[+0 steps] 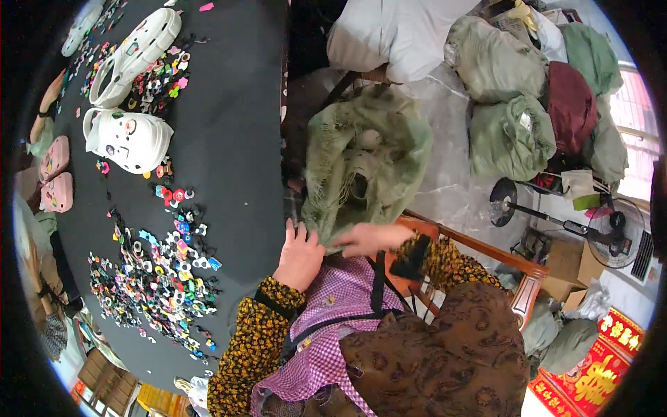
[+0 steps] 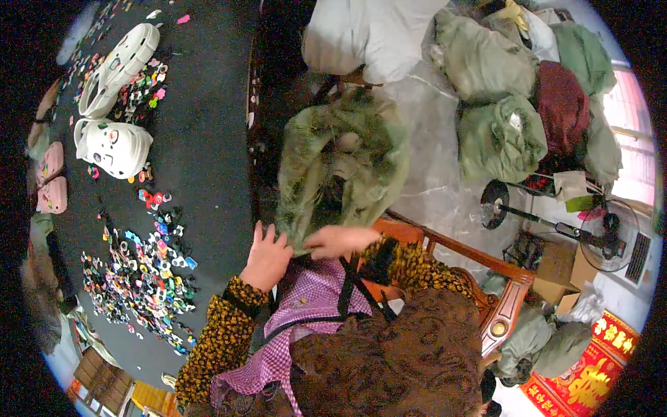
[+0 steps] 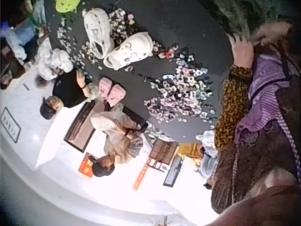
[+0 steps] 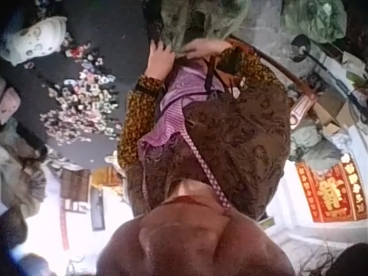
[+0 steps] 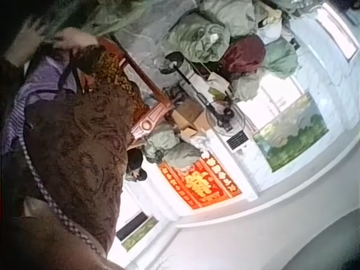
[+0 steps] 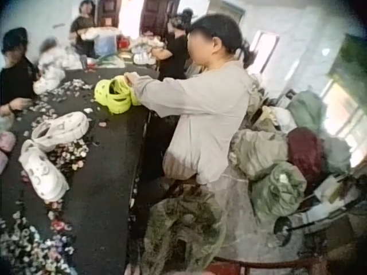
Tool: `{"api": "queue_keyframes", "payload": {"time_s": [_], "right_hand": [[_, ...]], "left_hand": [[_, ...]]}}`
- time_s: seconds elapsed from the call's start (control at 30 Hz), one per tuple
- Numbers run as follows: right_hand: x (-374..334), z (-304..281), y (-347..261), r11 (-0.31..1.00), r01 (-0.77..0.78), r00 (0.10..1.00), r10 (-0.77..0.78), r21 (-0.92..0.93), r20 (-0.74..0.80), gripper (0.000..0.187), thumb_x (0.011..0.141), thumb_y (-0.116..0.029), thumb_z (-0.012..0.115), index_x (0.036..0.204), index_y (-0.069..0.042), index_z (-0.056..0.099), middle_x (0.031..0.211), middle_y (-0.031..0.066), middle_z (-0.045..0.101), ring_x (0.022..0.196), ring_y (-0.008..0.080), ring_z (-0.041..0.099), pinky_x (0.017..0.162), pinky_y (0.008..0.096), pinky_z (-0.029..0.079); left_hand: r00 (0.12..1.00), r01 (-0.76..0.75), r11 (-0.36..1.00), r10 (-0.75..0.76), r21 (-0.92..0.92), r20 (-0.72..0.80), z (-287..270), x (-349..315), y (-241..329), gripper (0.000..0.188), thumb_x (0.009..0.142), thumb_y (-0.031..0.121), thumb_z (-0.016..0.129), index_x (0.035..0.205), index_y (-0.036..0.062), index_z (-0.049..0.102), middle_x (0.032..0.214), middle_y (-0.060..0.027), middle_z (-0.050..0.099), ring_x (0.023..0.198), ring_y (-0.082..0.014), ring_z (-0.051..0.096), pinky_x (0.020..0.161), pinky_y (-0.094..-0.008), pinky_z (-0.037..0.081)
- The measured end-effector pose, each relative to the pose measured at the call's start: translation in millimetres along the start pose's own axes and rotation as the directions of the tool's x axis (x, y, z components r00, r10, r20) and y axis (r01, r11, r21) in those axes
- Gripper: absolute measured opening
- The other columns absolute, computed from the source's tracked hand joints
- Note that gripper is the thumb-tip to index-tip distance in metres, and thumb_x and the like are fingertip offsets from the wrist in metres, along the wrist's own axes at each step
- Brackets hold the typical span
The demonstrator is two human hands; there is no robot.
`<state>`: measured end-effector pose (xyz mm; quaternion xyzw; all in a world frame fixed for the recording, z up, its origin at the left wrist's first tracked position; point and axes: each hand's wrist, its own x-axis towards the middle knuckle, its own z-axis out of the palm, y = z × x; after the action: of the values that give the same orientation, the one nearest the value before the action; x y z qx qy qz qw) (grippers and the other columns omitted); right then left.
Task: Manually attaching decorative charms to rubber clog shoes and packaging them in plastic bags.
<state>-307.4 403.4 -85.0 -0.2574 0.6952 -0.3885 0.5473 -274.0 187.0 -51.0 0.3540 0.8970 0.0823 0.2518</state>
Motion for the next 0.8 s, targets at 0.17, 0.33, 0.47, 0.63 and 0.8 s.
{"api": "queue_keyframes", "payload": {"time_s": [0.17,0.33,0.47,0.63,0.8], "right_hand": [[53,-73,71,0.992,-0.077,0.738,-0.012,-0.101,-0.674,0.025,0.087,-0.019,0.052,0.102,-0.002,0.061,0.093,0.0181,0.062,0.086,0.0316,0.061,0.077,0.0385,0.048],[73,-79,146,0.736,-0.489,0.856,0.302,-0.469,-0.420,0.024,0.085,-0.021,0.055,0.099,-0.003,0.063,0.088,0.0169,0.063,0.082,0.0327,0.061,0.076,0.0409,0.047],[15,-16,239,0.508,-0.823,0.444,0.294,-0.255,-0.847,0.023,0.088,-0.022,0.054,0.097,-0.003,0.063,0.091,0.0129,0.063,0.075,0.0297,0.059,0.073,0.0400,0.048],[-11,-39,255,0.730,-0.672,0.565,0.402,-0.120,-0.721,0.018,0.085,-0.021,0.057,0.085,-0.003,0.063,0.086,0.0118,0.064,0.073,0.0234,0.061,0.062,0.0372,0.048],[-16,-54,272,0.531,-0.804,0.514,0.395,-0.267,-0.761,0.009,0.071,-0.018,0.064,0.074,-0.009,0.064,0.078,0.0117,0.063,0.075,0.0312,0.061,0.068,0.0435,0.050]], "left_hand": [[0.996,-0.005,0.996,0.013,0.088,-0.085,-4,-9,4,0.022,0.078,0.017,0.051,0.082,0.0033,0.067,0.105,-0.0188,0.057,0.112,-0.0367,0.047,0.105,-0.0579,0.021],[0.981,-0.101,0.992,0.112,0.080,-0.158,13,-16,-14,0.022,0.078,0.017,0.049,0.083,-0.0003,0.063,0.100,-0.0193,0.057,0.107,-0.0331,0.050,0.108,-0.0506,0.023],[0.967,-0.161,0.985,0.171,0.068,-0.188,7,-12,-15,0.019,0.078,0.016,0.049,0.082,0.0010,0.060,0.091,-0.0166,0.058,0.102,-0.0311,0.052,0.108,-0.0486,0.024],[0.966,-0.137,0.990,0.136,0.010,-0.219,13,-13,-18,0.015,0.078,0.015,0.048,0.078,0.0031,0.057,0.082,-0.0134,0.056,0.094,-0.0294,0.053,0.106,-0.0469,0.028],[0.971,-0.123,0.992,0.123,0.012,-0.206,18,-13,-20,0.014,0.078,0.015,0.048,0.076,0.0042,0.056,0.081,-0.0123,0.056,0.092,-0.0282,0.054,0.102,-0.0458,0.032]]}}
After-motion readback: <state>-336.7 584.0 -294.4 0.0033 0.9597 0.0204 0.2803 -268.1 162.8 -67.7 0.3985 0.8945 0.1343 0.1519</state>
